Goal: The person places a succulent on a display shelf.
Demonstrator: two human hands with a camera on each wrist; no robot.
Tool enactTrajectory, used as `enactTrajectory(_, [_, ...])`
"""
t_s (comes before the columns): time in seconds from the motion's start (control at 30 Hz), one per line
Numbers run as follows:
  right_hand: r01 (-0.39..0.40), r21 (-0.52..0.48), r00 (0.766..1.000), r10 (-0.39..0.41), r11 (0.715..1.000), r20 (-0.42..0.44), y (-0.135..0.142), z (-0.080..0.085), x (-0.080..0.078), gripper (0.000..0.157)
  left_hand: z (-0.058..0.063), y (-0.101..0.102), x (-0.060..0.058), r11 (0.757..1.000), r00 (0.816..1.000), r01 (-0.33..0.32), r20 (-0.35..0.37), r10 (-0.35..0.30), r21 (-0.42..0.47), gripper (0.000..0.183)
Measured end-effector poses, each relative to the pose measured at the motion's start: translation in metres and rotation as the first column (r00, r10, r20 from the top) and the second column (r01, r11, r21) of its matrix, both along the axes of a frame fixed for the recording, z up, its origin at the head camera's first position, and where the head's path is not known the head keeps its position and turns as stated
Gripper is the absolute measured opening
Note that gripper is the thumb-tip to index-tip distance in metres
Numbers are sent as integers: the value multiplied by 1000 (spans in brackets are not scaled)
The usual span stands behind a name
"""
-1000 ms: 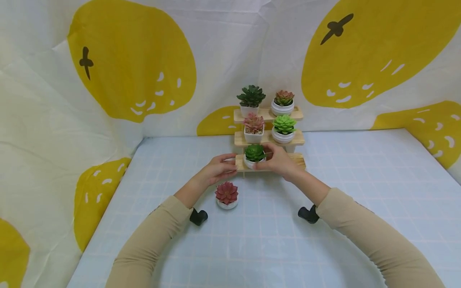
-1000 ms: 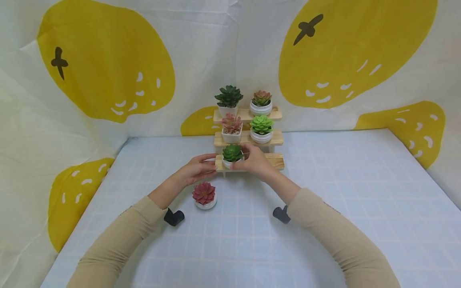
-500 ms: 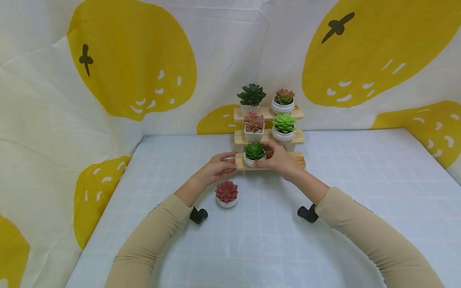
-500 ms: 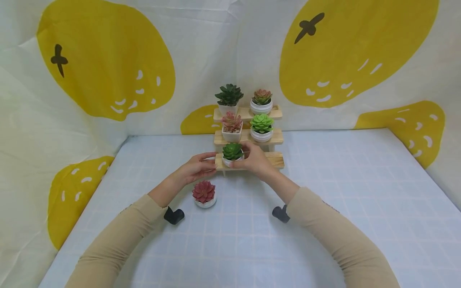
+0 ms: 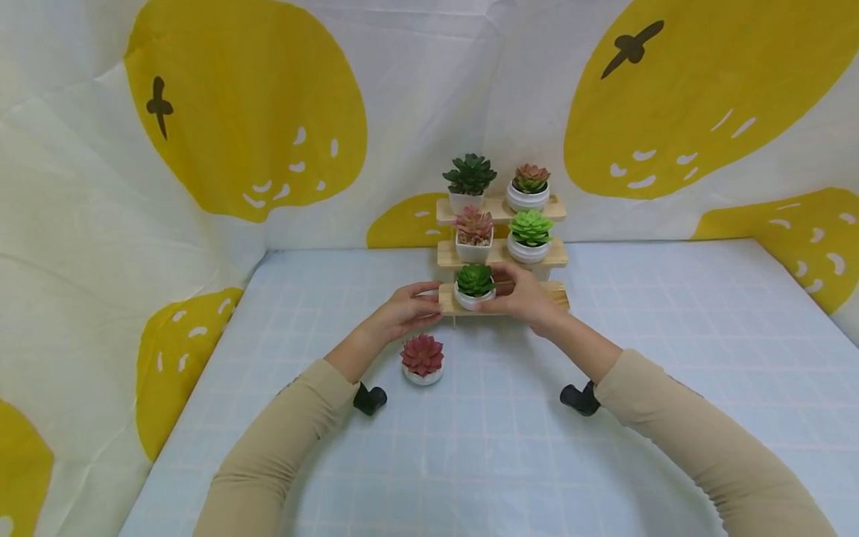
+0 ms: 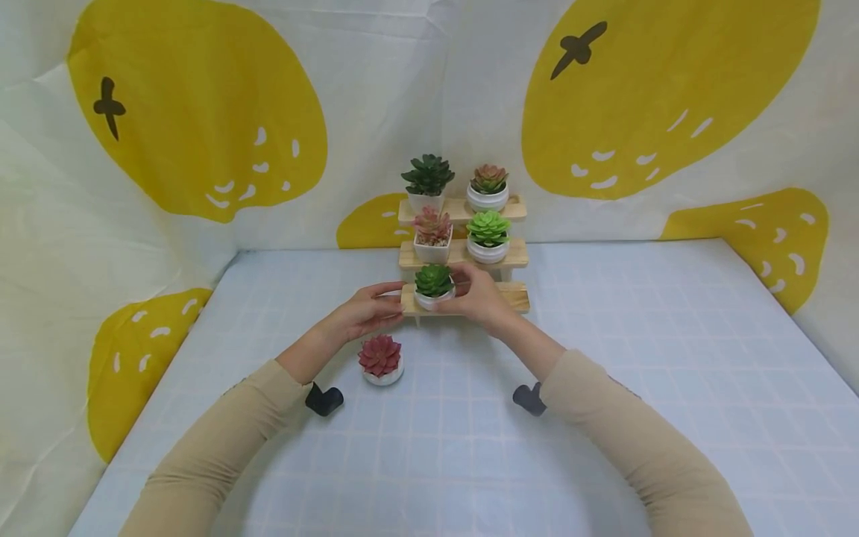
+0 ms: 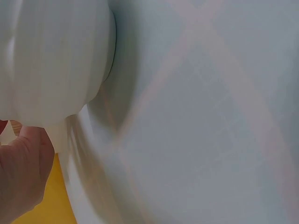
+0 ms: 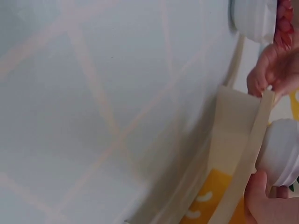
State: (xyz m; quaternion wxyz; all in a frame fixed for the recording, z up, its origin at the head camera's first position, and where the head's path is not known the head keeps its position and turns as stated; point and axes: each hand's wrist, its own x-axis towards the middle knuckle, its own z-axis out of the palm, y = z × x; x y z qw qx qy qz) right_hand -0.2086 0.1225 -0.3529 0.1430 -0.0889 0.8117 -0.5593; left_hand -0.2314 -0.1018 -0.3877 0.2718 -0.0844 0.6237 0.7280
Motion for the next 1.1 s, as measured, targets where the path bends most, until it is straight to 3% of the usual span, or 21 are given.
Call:
enactTrajectory(0.4, [-5, -57, 1000, 5, 998, -5, 20, 1, 13, 66, 1, 0, 2, 1000, 1000, -2, -5, 2, -5, 55])
enactTrajectory(0.7, [-15, -11, 1000, 15, 1000, -10, 31, 1, 25, 65, 2, 0, 1, 1000, 1000, -9, 1, 9, -9, 55])
enactTrajectory(1.1, [-90, -50, 995, 88, 995, -48, 30, -11, 39, 62, 0, -1, -1, 1000, 1000, 0, 0, 0, -1, 56])
